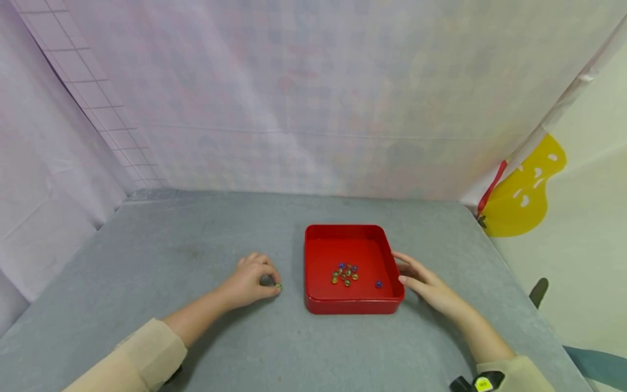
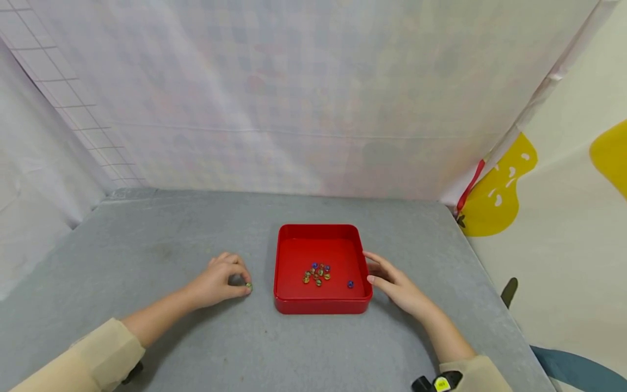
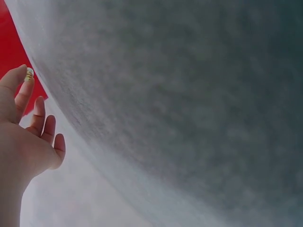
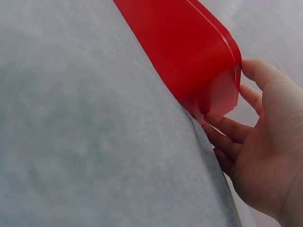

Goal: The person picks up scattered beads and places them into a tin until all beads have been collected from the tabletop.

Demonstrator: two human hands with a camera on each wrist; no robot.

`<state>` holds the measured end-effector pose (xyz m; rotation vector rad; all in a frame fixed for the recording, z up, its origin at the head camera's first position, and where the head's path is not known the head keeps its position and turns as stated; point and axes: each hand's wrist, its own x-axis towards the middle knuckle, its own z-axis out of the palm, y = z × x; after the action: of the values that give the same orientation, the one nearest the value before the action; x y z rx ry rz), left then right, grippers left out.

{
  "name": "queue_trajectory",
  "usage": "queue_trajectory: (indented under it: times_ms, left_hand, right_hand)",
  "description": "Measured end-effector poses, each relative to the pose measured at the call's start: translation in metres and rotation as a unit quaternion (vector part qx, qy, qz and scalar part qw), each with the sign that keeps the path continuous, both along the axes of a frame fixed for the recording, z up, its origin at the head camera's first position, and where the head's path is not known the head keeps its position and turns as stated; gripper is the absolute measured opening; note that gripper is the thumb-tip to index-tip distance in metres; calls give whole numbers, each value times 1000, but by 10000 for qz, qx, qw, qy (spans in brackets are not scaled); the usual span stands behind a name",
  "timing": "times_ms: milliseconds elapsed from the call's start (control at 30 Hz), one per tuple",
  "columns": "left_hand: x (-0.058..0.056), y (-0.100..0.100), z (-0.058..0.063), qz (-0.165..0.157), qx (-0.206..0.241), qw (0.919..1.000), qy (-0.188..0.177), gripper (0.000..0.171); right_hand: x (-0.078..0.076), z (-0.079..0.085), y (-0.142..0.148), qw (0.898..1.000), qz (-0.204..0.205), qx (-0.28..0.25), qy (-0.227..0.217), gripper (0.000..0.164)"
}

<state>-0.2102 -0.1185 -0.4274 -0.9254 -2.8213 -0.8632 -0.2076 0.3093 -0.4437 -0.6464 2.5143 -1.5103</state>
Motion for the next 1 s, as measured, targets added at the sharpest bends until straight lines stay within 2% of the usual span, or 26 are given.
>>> queue_trajectory:
  times_ms: [467,1000]
  left_hand:
    - [-3,-2,5,-28,306,9994,186,11]
    - [-5,5,14,3,473,9985,262,10]
  right_hand:
    - [0,0,1,10000,47,-73,-38,53]
    - [-1,-1,0,9999,39,-94,-70,53]
